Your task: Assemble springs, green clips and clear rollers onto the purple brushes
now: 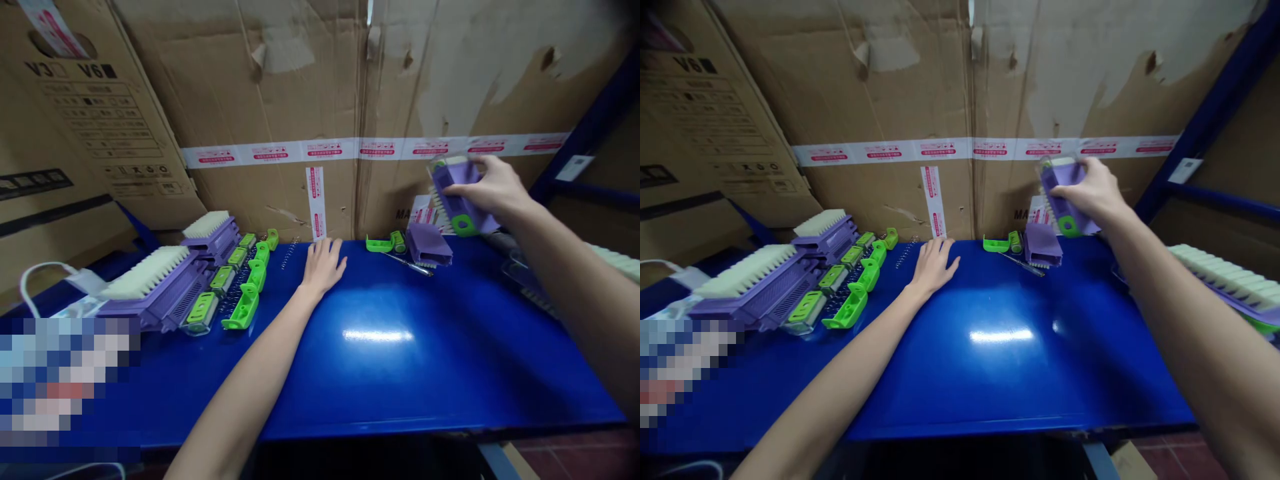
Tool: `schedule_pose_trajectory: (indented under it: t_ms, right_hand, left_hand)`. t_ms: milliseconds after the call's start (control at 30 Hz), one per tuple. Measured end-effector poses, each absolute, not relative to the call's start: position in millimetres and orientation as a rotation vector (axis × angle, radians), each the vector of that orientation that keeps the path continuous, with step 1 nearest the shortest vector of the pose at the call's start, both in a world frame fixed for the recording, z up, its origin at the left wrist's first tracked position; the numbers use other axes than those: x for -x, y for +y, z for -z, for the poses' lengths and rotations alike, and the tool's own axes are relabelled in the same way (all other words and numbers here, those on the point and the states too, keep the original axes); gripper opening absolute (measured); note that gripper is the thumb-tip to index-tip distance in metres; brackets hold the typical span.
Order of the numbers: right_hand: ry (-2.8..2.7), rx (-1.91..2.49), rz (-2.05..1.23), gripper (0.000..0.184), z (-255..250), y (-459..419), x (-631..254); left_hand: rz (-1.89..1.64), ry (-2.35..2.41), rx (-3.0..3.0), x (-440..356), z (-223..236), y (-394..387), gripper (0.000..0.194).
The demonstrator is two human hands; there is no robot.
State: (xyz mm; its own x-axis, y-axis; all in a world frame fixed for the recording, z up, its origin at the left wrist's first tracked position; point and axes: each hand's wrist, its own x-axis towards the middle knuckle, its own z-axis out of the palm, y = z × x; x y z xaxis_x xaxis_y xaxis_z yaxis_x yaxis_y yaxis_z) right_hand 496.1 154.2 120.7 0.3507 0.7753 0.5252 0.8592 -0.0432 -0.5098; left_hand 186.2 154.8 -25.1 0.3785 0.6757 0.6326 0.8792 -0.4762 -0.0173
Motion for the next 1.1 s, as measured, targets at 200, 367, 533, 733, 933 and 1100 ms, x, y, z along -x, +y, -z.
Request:
schedule_pose_trajectory:
  t_ms: [200, 367, 533, 733, 933, 1100]
  right_hand:
    - [-1.294, 2.205, 0.125, 0.077, -100.9, 167.9, -534.6]
    - [-1.267, 2.353, 0.031, 0.066, -76.1, 177.2, -543.4]
    - [-1.284, 2.412, -0.052, 0.064, -57.9, 187.7, -546.2]
    - [-1.195, 2.492, -0.078, 0.061, -44.2, 189.2, -548.6]
    - [-1.167, 2.580, -0.099, 0.059, -40.5, 185.6, -545.0]
    - [-1.141, 2.614, -0.023, 0.054, -36.3, 187.2, -549.6]
  left_hand:
    - [0.489, -1.857, 2.293, -185.6, 29.3, 157.5, 0.033]
    - [0.497, -1.870, 2.333, -185.9, 28.3, 158.3, 0.035]
    - [0.497, -1.868, 2.337, -185.7, 28.9, 158.6, 0.035]
    - [0.493, -1.860, 2.327, -186.1, 30.4, 158.5, 0.035]
    - [0.504, -1.852, 2.320, -186.2, 30.8, 159.2, 0.034]
    - [0.499, -1.852, 2.324, -185.6, 31.0, 159.5, 0.034]
